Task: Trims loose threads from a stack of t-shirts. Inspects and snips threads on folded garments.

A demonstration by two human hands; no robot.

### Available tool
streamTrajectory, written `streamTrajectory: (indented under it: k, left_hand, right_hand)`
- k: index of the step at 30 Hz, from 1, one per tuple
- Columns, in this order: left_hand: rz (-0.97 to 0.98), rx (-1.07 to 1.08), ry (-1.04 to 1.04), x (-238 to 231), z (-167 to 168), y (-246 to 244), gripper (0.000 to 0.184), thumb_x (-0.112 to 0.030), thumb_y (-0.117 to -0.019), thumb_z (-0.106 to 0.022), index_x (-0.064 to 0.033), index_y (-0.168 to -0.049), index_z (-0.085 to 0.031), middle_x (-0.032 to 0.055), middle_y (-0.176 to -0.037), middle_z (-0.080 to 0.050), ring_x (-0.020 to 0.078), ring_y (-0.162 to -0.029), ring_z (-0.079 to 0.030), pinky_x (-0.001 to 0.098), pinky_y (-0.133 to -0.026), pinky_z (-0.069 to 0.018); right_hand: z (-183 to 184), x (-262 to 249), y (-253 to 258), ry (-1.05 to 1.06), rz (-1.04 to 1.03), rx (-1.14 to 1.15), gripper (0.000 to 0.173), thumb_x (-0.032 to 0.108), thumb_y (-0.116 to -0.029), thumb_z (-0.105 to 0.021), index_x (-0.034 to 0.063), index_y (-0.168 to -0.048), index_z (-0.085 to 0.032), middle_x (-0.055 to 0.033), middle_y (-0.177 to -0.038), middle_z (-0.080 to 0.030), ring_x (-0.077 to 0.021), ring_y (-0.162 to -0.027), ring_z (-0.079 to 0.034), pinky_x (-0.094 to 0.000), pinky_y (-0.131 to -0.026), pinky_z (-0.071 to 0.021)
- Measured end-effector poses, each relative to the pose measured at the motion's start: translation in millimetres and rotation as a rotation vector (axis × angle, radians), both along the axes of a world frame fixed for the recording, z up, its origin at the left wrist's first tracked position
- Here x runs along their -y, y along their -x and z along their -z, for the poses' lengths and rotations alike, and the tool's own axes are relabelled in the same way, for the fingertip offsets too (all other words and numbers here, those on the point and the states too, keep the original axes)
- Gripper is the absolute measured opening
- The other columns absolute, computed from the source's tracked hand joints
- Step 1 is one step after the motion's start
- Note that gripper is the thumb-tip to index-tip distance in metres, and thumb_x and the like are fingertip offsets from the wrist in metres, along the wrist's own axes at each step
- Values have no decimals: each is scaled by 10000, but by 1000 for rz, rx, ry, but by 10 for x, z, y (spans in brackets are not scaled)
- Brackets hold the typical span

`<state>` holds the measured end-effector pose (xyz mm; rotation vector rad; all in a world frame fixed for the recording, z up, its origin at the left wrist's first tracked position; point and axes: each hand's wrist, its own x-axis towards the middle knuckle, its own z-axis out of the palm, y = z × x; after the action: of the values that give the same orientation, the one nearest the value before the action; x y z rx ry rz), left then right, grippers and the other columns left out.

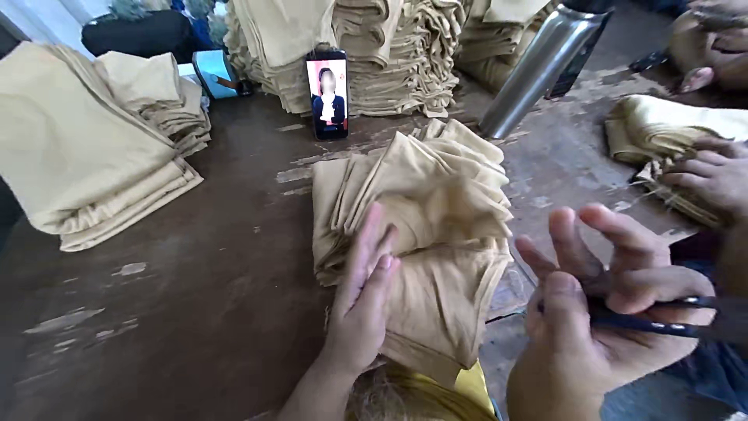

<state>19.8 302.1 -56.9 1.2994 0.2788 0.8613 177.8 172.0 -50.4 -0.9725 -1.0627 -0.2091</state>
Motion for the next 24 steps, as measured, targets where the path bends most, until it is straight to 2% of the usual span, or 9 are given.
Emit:
streamTrajectory:
  k: [2, 4, 5, 7, 10, 12, 15, 19, 24]
  left_hand:
    - [-19, 16, -69, -15, -2, -4, 638, -257, -1081, -446, -213, -1655, -170, 16, -1710, -175, 200, -1478, -399, 426, -1150, -448]
    - [-53, -4, -210, -4, 53, 72, 542, -273, -1079, -486, -57, -1566, -386, 116, -1610, -406, 227, -1401, -507, 417, -1124, -481]
    - [-69, -35, -317, 2, 99, 133, 434, -245, -1079, -495, 24, -1416, -549, 147, -1443, -589, 202, -1289, -605, 385, -1070, -522]
    - [-60, -178, -545, 5, 214, 276, 283, -228, -1065, -532, -29, -1136, -720, 52, -1123, -742, 81, -1067, -684, 279, -947, -568]
    - [0, -483, -843, 53, 392, 447, 196, -305, -982, -636, -185, -1051, -774, -57, -1070, -762, 122, -1124, -670, 390, -954, -525]
    - [-9, -551, -922, 94, 502, 467, 188, -323, -957, -667, -217, -1057, -786, -77, -1081, -753, 159, -1145, -648, 407, -943, -513]
    - [-112, -505, -907, 116, 601, 435, 193, -320, -977, -673, -172, -968, -796, -38, -1009, -749, 141, -1090, -651, 281, -967, -515]
    - [-283, -507, -889, 134, 624, 442, 149, -114, -905, -653, -120, -941, -797, 25, -1004, -751, 150, -1072, -650, 216, -982, -484]
    - [-415, -492, -817, 174, 621, 446, 198, -38, -842, -658, -58, -976, -802, 115, -967, -712, 62, -911, -673, 108, -837, -519]
  right_hand:
    - [15, -42, 40, 112, -102, 16, 144, 101, -960, -686, 227, -977, -618, -21, -1404, -603, -285, -1249, -650, -453, -968, -625]
    - [138, -3, 44, 311, -227, 64, 65, 181, -998, -652, 201, -1015, -592, -33, -1349, -614, -245, -1197, -670, -411, -934, -633]
    - [232, 45, 47, 424, -281, 103, 102, 226, -1008, -640, 189, -1082, -580, -34, -1307, -631, -201, -1147, -685, -364, -902, -634]
    - [426, 163, 69, 620, -346, 203, 269, 334, -991, -678, 144, -1140, -560, -40, -1151, -671, -110, -994, -685, -260, -808, -603]
    - [655, 291, 132, 790, -298, 347, 301, 336, -932, -716, 63, -988, -602, -64, -901, -654, -99, -813, -605, -229, -750, -521]
    - [740, 311, 160, 800, -279, 335, 167, 235, -919, -685, 83, -936, -619, -37, -859, -648, -89, -792, -596, -229, -752, -509]
    - [721, 281, 179, 736, -356, 248, 110, 168, -885, -658, 75, -901, -602, -31, -814, -631, -92, -770, -592, -247, -726, -502]
    - [656, 246, 176, 639, -444, 154, 136, 126, -887, -634, 71, -890, -510, -67, -830, -594, -92, -752, -589, -215, -677, -505]
    - [464, 192, 84, 449, -257, 44, 110, 134, -944, -634, 150, -934, -526, 41, -924, -612, 29, -805, -590, -109, -699, -486]
